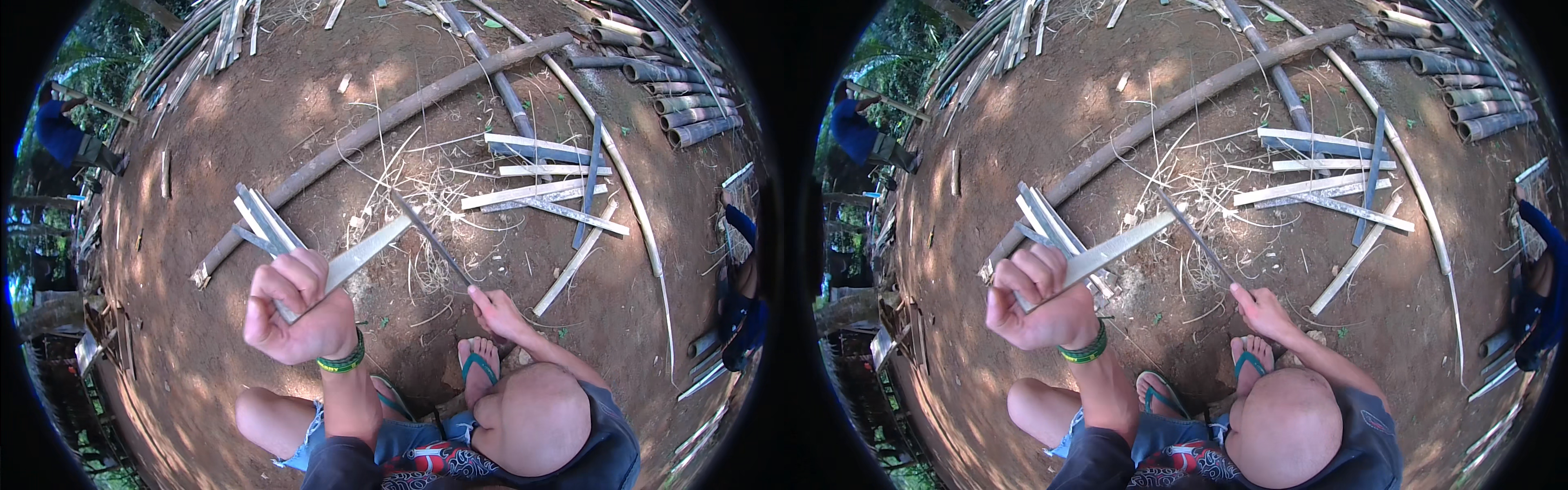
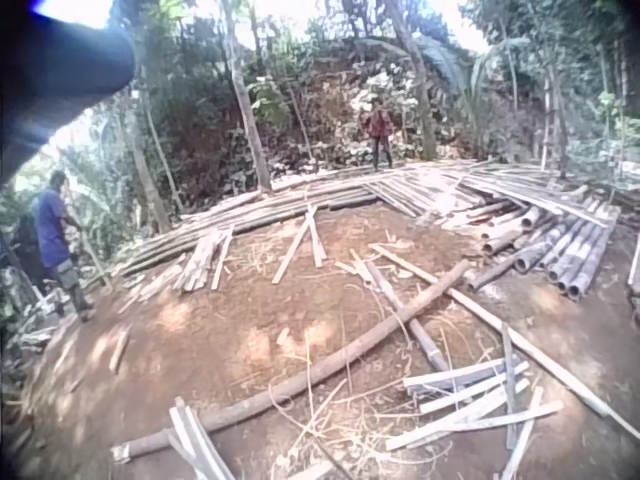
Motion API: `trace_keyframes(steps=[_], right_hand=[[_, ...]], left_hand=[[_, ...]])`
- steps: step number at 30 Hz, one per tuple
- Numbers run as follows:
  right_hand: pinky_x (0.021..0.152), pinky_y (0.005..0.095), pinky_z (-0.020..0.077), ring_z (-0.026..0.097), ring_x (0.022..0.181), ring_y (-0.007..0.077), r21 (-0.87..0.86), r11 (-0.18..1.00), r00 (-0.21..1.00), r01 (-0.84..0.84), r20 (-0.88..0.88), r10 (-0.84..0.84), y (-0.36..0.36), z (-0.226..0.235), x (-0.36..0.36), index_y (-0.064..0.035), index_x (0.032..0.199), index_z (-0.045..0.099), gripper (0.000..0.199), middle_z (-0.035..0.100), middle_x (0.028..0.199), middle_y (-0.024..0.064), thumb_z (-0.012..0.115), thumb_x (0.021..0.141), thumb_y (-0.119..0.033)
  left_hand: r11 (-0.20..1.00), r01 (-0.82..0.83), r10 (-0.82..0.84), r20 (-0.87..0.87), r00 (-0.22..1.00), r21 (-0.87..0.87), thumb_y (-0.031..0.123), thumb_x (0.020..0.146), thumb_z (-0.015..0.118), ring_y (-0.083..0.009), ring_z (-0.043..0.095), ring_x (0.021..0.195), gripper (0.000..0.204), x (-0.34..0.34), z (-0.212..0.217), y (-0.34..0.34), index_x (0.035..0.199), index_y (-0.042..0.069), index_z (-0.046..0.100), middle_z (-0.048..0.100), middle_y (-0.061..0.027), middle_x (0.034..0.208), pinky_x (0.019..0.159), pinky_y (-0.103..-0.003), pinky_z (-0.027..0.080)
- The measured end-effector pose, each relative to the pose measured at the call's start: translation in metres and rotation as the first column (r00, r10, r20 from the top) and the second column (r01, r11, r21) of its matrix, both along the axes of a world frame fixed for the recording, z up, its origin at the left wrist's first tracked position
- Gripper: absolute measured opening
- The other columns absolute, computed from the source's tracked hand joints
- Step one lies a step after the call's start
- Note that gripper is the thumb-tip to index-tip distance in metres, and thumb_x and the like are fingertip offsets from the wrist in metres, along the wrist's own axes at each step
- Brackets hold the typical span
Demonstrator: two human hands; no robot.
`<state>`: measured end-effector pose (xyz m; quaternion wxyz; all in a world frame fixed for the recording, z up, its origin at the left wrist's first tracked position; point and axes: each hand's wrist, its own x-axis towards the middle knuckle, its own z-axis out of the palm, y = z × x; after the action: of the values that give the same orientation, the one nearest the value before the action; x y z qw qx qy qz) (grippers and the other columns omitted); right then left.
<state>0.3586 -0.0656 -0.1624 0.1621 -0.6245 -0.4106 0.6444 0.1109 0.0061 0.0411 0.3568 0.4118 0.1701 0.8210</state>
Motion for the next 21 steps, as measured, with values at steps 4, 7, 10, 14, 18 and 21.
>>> trace_keyframes(steps=[4, 7, 10, 14, 18, 21], right_hand=[[0.042, 0.0295, 0.0353, 0.045, 0.041, 0.0104, 0.125, 0.981, 0.972, 0.147, -0.201, -0.120, 0.017, 0.010, 0.008, -0.0014, 0.079, 0.055, 0.057, 0.049, 0.051, 0.0008, 0.049, 0.102, -0.053], [0.045, 0.0299, 0.0389, 0.050, 0.046, 0.0106, 0.148, 0.982, 0.990, 0.118, -0.088, -0.106, 0.020, 0.007, 0.003, -0.0021, 0.086, 0.058, 0.051, 0.052, 0.054, 0.0022, 0.052, 0.102, -0.050], [0.048, 0.0328, 0.0416, 0.053, 0.050, 0.0121, 0.262, 0.960, 0.991, 0.097, 0.063, -0.117, 0.016, -0.019, -0.003, -0.0018, 0.082, 0.059, 0.047, 0.056, 0.057, 0.0045, 0.056, 0.101, -0.045], [0.049, 0.0338, 0.0409, 0.052, 0.050, 0.0132, 0.463, 0.884, 0.987, 0.068, 0.100, -0.129, 0.031, -0.003, -0.001, -0.0012, 0.081, 0.059, 0.045, 0.055, 0.056, 0.0057, 0.055, 0.101, -0.041], [0.050, 0.0343, 0.0407, 0.052, 0.050, 0.0143, 0.704, 0.674, 0.974, 0.224, -0.192, -0.123, 0.051, 0.060, -0.005, 0.0000, 0.084, 0.058, 0.043, 0.052, 0.054, 0.0067, 0.052, 0.101, -0.039], [0.057, 0.0428, 0.0467, 0.061, 0.056, 0.0336, 0.728, 0.677, 0.983, 0.105, 0.030, -0.183, 0.029, -0.010, -0.009, 0.0027, 0.085, 0.058, 0.049, 0.057, 0.059, 0.0165, 0.051, 0.101, -0.043]], left_hand=[[0.996, 0.082, -0.079, -0.076, 0.994, 0.043, 0.035, 0.097, 0.035, -0.0128, 0.029, 0.051, 0.044, 0.015, 0.031, 0.027, 0.062, 0.010, 0.035, 0.035, -0.0024, 0.053, 0.050, -0.030, 0.025], [0.999, 0.046, -0.048, -0.104, 0.993, -0.020, 0.032, 0.096, 0.038, -0.0127, 0.028, 0.049, 0.043, 0.025, -0.012, 0.054, 0.060, 0.009, 0.034, 0.033, -0.0034, 0.053, 0.048, -0.030, 0.023], [0.979, -0.049, 0.006, -0.212, 0.977, -0.196, 0.037, 0.098, 0.035, -0.0117, 0.026, 0.050, 0.042, 0.019, -0.060, 0.069, 0.063, 0.013, 0.032, 0.033, -0.0007, 0.054, 0.048, -0.028, 0.021], [0.977, -0.063, 0.021, -0.208, 0.978, -0.202, 0.038, 0.096, 0.036, -0.0115, 0.026, 0.051, 0.041, 0.014, -0.071, 0.072, 0.064, 0.013, 0.032, 0.032, -0.0008, 0.054, 0.048, -0.028, 0.021], [0.972, -0.080, 0.038, -0.190, 0.981, -0.220, 0.039, 0.096, 0.035, -0.0113, 0.026, 0.051, 0.041, 0.011, -0.071, 0.074, 0.064, 0.013, 0.032, 0.032, -0.0008, 0.054, 0.048, -0.028, 0.022], [0.974, -0.084, 0.058, -0.129, 0.990, -0.212, 0.040, 0.096, 0.034, -0.0111, 0.026, 0.051, 0.042, 0.023, -0.068, 0.083, 0.064, 0.013, 0.032, 0.032, -0.0009, 0.054, 0.048, -0.027, 0.021]])
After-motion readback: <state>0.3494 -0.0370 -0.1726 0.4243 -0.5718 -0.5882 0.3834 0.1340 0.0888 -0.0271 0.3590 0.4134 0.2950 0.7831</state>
